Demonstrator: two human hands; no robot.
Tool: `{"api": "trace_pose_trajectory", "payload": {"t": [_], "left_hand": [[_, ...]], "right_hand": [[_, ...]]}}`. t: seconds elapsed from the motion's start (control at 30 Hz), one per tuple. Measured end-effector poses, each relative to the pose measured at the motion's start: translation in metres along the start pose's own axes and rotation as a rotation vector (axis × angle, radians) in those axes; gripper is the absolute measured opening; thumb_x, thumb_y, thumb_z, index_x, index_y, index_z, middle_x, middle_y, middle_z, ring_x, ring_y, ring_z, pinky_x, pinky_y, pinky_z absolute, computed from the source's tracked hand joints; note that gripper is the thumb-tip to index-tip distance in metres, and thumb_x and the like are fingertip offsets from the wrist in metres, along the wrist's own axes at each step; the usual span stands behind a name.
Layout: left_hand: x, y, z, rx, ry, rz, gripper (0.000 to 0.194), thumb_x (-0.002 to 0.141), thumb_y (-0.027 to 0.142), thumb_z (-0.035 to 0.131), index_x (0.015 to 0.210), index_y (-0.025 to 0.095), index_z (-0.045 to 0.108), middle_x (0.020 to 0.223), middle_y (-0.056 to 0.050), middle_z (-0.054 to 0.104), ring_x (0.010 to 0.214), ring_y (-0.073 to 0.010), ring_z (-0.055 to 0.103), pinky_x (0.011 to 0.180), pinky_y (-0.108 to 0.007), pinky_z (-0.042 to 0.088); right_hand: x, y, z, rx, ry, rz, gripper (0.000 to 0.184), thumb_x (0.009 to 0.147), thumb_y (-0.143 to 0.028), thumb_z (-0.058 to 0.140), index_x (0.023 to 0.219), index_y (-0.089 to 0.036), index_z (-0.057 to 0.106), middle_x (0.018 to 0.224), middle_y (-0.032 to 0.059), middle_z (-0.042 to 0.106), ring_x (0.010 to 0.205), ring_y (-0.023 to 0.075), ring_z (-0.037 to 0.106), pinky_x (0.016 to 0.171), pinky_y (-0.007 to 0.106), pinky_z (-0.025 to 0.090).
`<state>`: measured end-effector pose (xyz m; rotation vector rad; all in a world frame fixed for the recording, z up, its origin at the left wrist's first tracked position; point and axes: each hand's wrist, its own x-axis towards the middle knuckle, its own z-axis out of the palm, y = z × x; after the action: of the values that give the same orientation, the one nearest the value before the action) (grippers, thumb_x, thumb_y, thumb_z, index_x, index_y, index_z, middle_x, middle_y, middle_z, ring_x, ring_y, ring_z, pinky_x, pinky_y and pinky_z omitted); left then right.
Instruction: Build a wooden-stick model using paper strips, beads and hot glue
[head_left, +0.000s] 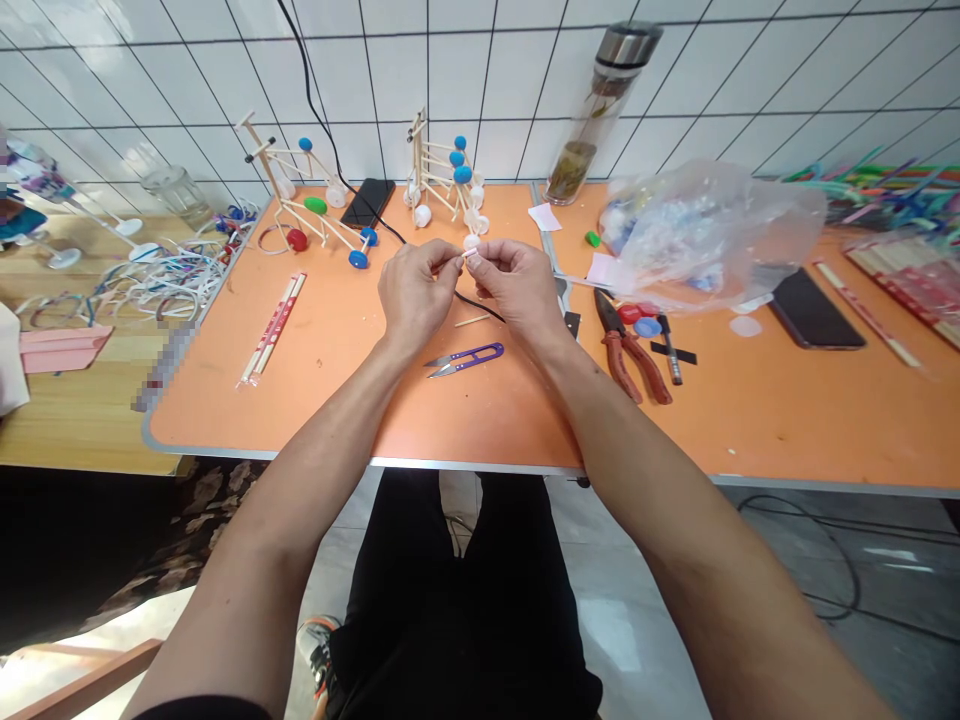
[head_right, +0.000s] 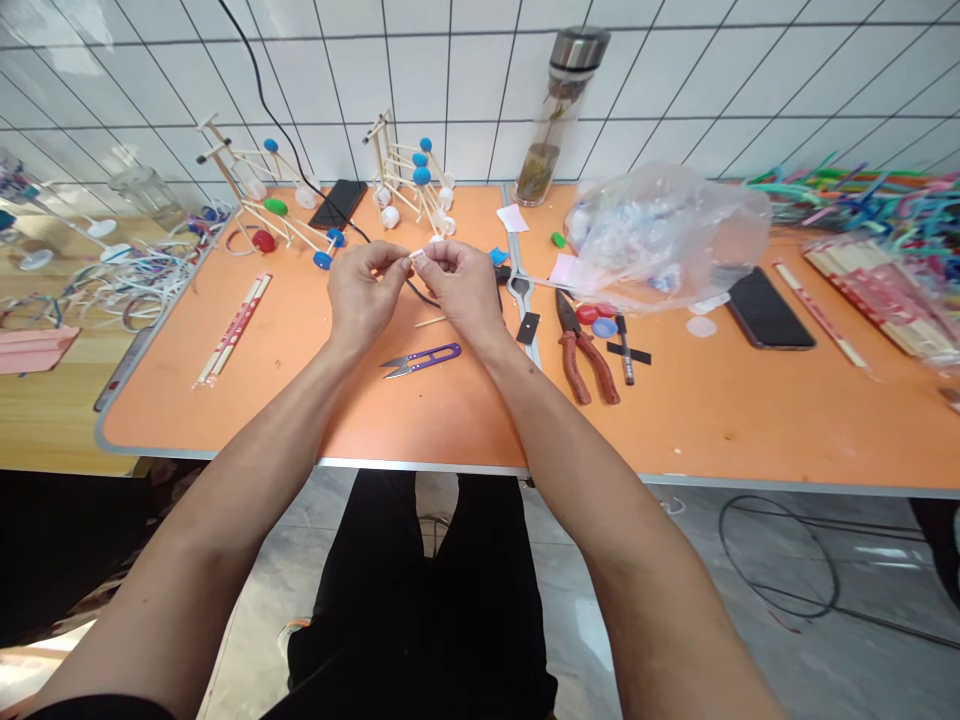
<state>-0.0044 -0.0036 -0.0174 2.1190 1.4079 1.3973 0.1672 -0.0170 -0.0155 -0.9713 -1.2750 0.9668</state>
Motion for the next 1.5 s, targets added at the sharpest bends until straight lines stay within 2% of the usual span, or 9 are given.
{"api": "trace_pose_trajectory", "payload": {"t": [0.13,0.33,0.6,0.93,1.13,1.5], "left_hand": [[-0.002,0.008,-0.002,0.169,0.017,-0.034,0.021,0.113,0.046,0.075,0.107,0.032,0.089,0.103,-0.003,0.09,0.11,-0.0291,0.08,0.105,-0.044,0.06],[-0.004,0.013,-0.004,0.209,0.017,-0.003,0.021,0.116,0.042,0.072,0.108,0.031,0.088,0.104,-0.005,0.089,0.114,-0.031,0.079,0.108,-0.047,0.057],[-0.005,0.017,-0.002,0.212,-0.001,0.007,0.018,0.115,0.037,0.074,0.108,0.031,0.088,0.103,-0.005,0.087,0.116,-0.0328,0.078,0.109,-0.048,0.055],[0.0,0.011,-0.004,0.042,-0.093,-0.012,0.021,0.115,0.032,0.073,0.101,0.028,0.088,0.099,-0.004,0.089,0.101,-0.027,0.079,0.097,-0.042,0.059],[0.001,0.01,-0.004,0.012,-0.111,-0.022,0.025,0.115,0.037,0.072,0.097,0.026,0.086,0.097,-0.005,0.088,0.099,-0.027,0.08,0.096,-0.041,0.059],[0.003,0.005,-0.003,-0.012,-0.082,-0.052,0.024,0.114,0.037,0.072,0.099,0.026,0.086,0.097,-0.005,0.088,0.1,-0.0262,0.081,0.094,-0.039,0.059]], "right_hand": [[0.002,0.005,-0.001,0.018,-0.007,-0.025,0.028,0.097,-0.041,0.101,0.093,-0.022,0.081,0.078,-0.0022,0.07,0.067,0.0118,0.057,0.062,0.026,0.05],[0.001,0.004,-0.001,-0.012,-0.011,-0.036,0.043,0.098,-0.059,0.1,0.091,-0.022,0.079,0.077,-0.0019,0.067,0.068,0.0121,0.059,0.063,0.026,0.052],[-0.004,-0.006,0.003,-0.032,0.063,-0.012,0.033,0.105,-0.042,0.093,0.085,-0.022,0.076,0.073,-0.0025,0.064,0.067,0.0117,0.057,0.062,0.025,0.052],[-0.001,-0.006,-0.001,-0.044,0.048,0.013,0.028,0.1,-0.032,0.095,0.082,-0.021,0.076,0.069,-0.0028,0.063,0.064,0.0121,0.055,0.061,0.026,0.05],[-0.001,-0.003,-0.003,-0.066,0.033,-0.019,0.032,0.098,-0.038,0.098,0.083,-0.022,0.075,0.07,-0.0027,0.065,0.066,0.0133,0.057,0.063,0.027,0.051],[0.003,0.007,-0.001,-0.018,0.0,-0.027,0.028,0.095,-0.04,0.101,0.095,-0.021,0.081,0.087,0.0013,0.078,0.074,0.0138,0.064,0.067,0.027,0.054]]}}
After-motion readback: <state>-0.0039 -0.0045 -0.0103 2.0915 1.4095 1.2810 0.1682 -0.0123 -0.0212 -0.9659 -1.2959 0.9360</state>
